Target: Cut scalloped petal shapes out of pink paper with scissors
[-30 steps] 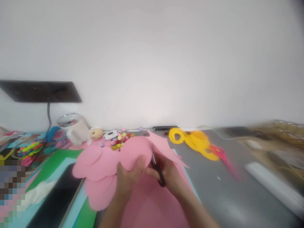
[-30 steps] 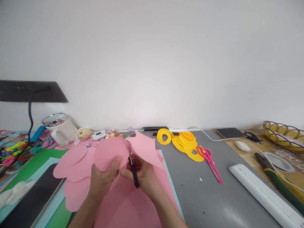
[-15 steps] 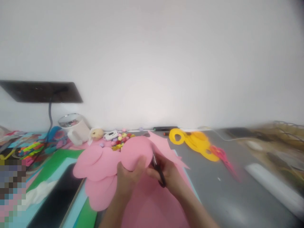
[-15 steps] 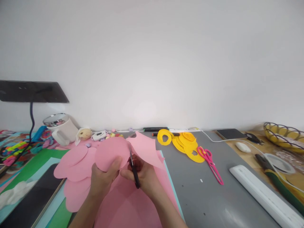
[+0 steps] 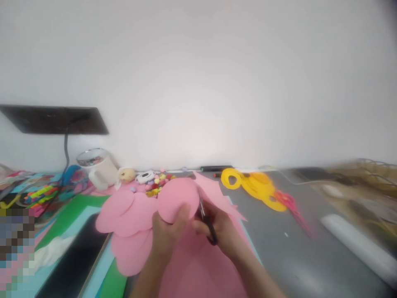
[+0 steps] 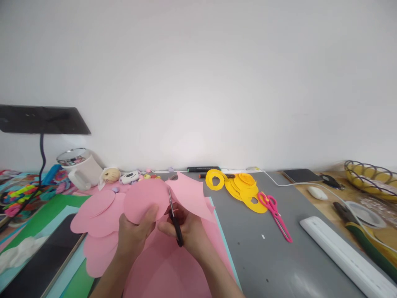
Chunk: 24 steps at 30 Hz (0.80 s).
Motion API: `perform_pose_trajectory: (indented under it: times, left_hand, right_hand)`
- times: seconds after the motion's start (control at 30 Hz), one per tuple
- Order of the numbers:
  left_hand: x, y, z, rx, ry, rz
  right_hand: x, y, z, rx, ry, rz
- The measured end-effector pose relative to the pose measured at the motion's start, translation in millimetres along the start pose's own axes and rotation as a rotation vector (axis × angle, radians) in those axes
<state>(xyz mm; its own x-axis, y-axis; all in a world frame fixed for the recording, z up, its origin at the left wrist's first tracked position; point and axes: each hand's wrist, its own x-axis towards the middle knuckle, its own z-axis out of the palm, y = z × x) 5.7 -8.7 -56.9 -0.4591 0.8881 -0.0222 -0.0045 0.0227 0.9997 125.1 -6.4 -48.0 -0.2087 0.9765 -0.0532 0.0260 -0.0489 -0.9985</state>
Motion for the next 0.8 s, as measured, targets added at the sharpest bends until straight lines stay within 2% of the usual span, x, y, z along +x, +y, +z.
perform_pose_trajectory:
  times: [0.47, 0.7, 0.8]
  left_hand:
    - [2, -2, -1.7, -0.001, -0.034, 0.019]
    - [3, -4, -6.5, -0.065, -0.158, 0.056]
    - [3, -3, -6.1, -0.070, -0.128, -0.008]
  right_hand:
    - [-1, -2, 1, 0.045, 0.020, 0.048]
    - [0, 8, 3, 0.036, 0.060, 0.023]
    - [0, 13, 4, 0.034, 0.019, 0.060]
